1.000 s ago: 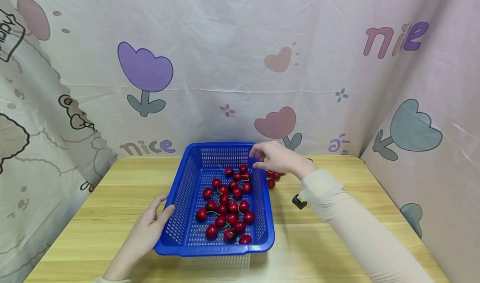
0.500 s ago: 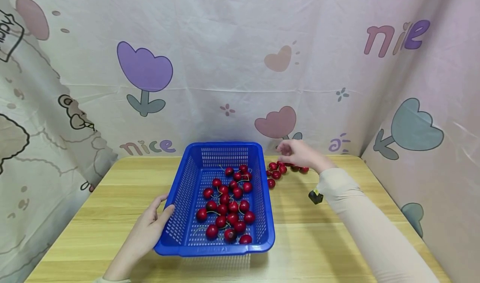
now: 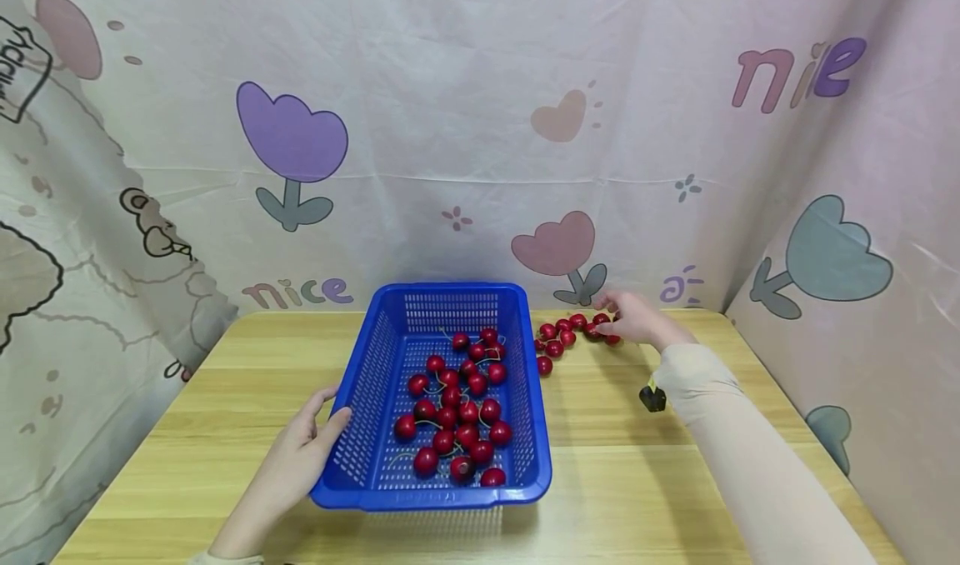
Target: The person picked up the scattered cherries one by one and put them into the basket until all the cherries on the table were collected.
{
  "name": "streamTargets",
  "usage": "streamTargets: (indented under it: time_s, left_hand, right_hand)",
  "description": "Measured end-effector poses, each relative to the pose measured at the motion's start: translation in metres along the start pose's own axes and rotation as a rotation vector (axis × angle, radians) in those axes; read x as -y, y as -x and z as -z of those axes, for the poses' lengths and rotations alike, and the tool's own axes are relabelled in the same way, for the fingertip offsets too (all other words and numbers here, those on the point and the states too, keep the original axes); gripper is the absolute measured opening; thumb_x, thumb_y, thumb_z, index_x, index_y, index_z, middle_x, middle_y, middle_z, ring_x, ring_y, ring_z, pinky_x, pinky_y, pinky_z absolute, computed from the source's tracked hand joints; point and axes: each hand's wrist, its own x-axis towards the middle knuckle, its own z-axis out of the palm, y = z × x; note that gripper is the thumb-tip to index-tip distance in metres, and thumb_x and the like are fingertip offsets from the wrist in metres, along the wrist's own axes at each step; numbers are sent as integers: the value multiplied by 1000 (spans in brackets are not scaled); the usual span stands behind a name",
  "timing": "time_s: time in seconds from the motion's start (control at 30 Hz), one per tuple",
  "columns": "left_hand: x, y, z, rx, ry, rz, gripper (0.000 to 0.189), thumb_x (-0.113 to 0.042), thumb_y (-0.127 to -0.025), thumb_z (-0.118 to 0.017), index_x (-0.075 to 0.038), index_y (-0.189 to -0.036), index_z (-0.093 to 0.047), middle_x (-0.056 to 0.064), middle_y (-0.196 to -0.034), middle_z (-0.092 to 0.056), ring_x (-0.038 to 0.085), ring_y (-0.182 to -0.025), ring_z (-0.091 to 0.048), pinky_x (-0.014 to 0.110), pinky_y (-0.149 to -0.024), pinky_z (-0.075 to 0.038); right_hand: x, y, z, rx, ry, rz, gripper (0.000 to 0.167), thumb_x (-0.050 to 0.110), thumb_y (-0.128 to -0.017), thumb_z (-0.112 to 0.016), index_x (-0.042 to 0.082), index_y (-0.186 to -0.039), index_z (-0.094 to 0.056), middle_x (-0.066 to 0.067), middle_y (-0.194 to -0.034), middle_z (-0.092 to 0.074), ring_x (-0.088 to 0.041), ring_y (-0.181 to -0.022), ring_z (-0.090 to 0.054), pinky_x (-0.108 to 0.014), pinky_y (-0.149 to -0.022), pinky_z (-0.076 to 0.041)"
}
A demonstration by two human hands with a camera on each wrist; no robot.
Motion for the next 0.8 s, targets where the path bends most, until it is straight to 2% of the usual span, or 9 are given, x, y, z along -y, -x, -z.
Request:
streamTargets:
  time_s: [0.2,0.47,0.63,0.8]
  left_hand:
    - [0,0,0,-3,-11,10,62,-45,-116,-45,-12,-166,-30,16,-102,-73,22,-81,-76,35,-64,-66]
    - [1,-1,0,-6,-25,14,63,-47,-116,-45,-13,-166,-31,15,-103,-73,22,-81,-75,34,-64,-65]
    - [2,-2,0,-9,-36,12,63,-48,-116,-45,-13,-166,-31,15,-102,-73,21,-81,-75,34,-64,-65]
    - [2,-2,0,-7,-30,14,63,-48,-116,-45,-13,-166,-30,15,-103,-73,21,-81,-75,34,-64,-65]
  right_hand:
    - [-13,2,-7,24,15,-43,39,10,-95,-78,-7,-127,-64,-33,-122,-69,-45,-112,-68,-63,-105,-54]
    - [-14,4,-17,38,10,-55,39,7,-93,-79,-7,-127,-66,-29,-118,-69,-42,-108,-67,-61,-104,-55]
    - [-13,5,-22,51,20,-77,31,5,-93,-79,-3,-121,-69,-20,-112,-70,-34,-105,-66,-57,-103,-56]
    - [-15,4,-26,52,62,-61,22,3,-93,-80,-2,-113,-72,-17,-104,-69,-29,-97,-63,-53,-99,-56]
